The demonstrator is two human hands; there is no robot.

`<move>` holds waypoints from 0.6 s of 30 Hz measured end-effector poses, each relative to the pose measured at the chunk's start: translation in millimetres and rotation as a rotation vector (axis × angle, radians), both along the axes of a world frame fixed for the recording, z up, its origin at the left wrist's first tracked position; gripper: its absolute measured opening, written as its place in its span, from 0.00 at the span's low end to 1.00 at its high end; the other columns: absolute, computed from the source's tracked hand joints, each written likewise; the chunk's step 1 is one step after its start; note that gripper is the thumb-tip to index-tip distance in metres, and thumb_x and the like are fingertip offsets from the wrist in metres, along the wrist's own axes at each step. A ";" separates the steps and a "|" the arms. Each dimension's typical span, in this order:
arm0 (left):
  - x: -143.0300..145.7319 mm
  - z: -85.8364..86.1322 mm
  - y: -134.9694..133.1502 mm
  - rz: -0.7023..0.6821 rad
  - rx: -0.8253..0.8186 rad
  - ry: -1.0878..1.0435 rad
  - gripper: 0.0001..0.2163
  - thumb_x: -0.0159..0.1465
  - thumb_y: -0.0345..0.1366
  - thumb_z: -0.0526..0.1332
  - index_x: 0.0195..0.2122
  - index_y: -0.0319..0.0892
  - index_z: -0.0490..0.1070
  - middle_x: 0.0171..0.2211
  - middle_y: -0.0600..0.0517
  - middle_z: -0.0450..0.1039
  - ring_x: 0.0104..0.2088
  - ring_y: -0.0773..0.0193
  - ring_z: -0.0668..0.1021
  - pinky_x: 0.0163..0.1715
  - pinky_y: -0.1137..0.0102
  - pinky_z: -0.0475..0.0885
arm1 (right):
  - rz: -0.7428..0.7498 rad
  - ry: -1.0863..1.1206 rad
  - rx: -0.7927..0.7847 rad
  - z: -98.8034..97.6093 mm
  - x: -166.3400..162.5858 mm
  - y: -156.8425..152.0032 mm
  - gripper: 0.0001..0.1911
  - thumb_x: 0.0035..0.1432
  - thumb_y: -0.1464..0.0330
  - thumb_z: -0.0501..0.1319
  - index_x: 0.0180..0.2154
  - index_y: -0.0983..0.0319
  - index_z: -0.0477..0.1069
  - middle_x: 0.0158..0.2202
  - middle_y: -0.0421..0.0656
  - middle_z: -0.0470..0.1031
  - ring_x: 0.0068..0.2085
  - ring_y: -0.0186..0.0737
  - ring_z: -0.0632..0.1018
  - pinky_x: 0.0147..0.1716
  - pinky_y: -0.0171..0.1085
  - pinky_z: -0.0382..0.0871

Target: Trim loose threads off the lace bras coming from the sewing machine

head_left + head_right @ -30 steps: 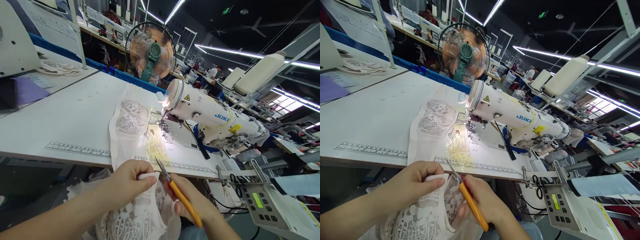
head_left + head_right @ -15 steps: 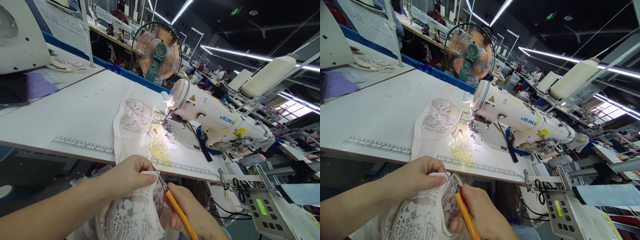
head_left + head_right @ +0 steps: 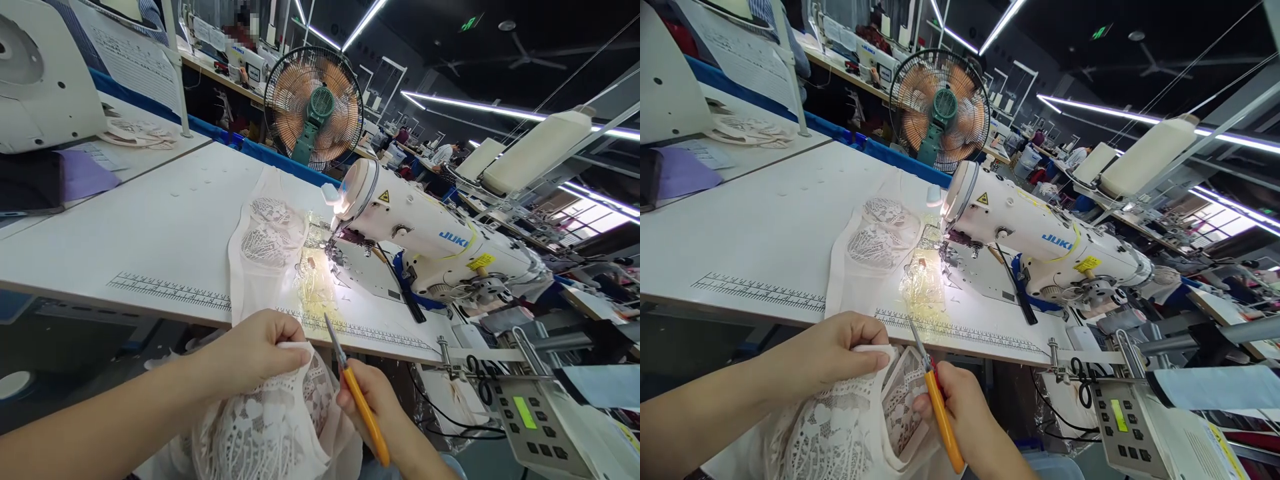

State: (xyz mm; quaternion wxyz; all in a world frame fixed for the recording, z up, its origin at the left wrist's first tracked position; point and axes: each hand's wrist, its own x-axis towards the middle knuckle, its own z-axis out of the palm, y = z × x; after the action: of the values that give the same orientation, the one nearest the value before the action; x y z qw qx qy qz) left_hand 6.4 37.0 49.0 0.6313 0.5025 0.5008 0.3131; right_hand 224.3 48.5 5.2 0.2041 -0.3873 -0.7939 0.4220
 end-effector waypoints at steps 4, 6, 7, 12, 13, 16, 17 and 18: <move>-3.6 -0.1 -4.5 0.035 0.072 -0.016 0.10 0.52 0.39 0.59 0.20 0.40 0.61 0.15 0.61 0.53 0.17 0.74 0.56 0.17 0.76 0.50 | -0.079 0.113 0.002 11.7 1.2 -9.9 0.19 0.49 0.51 0.58 0.29 0.60 0.61 0.25 0.39 0.63 0.24 0.33 0.62 0.22 0.32 0.59; -4.8 -1.2 -7.7 0.079 0.065 -0.076 0.10 0.52 0.40 0.60 0.21 0.41 0.61 0.15 0.62 0.55 0.17 0.74 0.55 0.17 0.77 0.50 | -0.020 0.069 0.044 14.2 -0.8 -17.4 0.17 0.46 0.54 0.62 0.30 0.60 0.65 0.28 0.41 0.66 0.26 0.36 0.66 0.24 0.33 0.62; -5.2 -1.9 -9.5 0.103 0.047 -0.112 0.10 0.51 0.40 0.60 0.22 0.41 0.60 0.16 0.61 0.58 0.16 0.75 0.55 0.17 0.77 0.49 | 0.015 0.030 0.068 13.1 -3.1 -21.1 0.16 0.44 0.56 0.64 0.29 0.59 0.66 0.27 0.40 0.67 0.26 0.36 0.66 0.24 0.33 0.62; -9.2 -8.9 -19.4 0.155 -0.015 -0.232 0.13 0.51 0.41 0.61 0.22 0.41 0.57 0.25 0.54 0.72 0.16 0.76 0.56 0.16 0.76 0.49 | 0.047 -0.056 0.103 -13.8 -27.8 -37.7 0.09 0.43 0.63 0.62 0.21 0.59 0.64 0.20 0.40 0.63 0.24 0.37 0.65 0.21 0.33 0.60; -11.8 -10.7 -21.7 0.167 -0.015 -0.242 0.13 0.51 0.41 0.62 0.22 0.41 0.58 0.24 0.55 0.71 0.16 0.76 0.57 0.17 0.76 0.50 | 0.044 -0.063 0.097 -19.8 -33.3 -40.0 0.09 0.42 0.64 0.62 0.20 0.59 0.63 0.20 0.40 0.62 0.24 0.37 0.65 0.20 0.33 0.59; -28.7 -14.3 -33.6 0.210 -0.020 -0.297 0.14 0.49 0.42 0.65 0.21 0.40 0.61 0.19 0.57 0.63 0.19 0.74 0.62 0.18 0.77 0.54 | 0.053 -0.072 0.059 -26.6 -40.6 -42.7 0.14 0.40 0.63 0.62 0.15 0.58 0.57 0.16 0.37 0.55 0.20 0.34 0.61 0.17 0.33 0.56; -38.2 -14.5 -40.2 0.232 -0.007 -0.319 0.15 0.48 0.44 0.65 0.20 0.40 0.62 0.18 0.58 0.61 0.19 0.73 0.62 0.18 0.77 0.56 | 0.050 -0.060 0.046 -23.5 -38.1 -42.5 0.17 0.39 0.62 0.63 0.14 0.58 0.55 0.14 0.37 0.53 0.19 0.33 0.59 0.15 0.32 0.54; -49.7 -14.3 -48.4 0.269 0.025 -0.305 0.17 0.49 0.49 0.64 0.20 0.40 0.62 0.18 0.57 0.61 0.19 0.72 0.63 0.18 0.76 0.58 | 0.034 -0.032 0.038 -17.5 -32.6 -42.3 0.18 0.38 0.62 0.63 0.13 0.58 0.54 0.14 0.36 0.53 0.18 0.33 0.58 0.15 0.32 0.53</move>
State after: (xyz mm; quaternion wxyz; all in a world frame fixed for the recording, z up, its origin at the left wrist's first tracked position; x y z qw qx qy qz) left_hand -43.3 -11.5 34.8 0.6459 0.3858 0.4581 0.4734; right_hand 191.7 6.2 -12.3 0.1915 -0.3764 -0.8114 0.4041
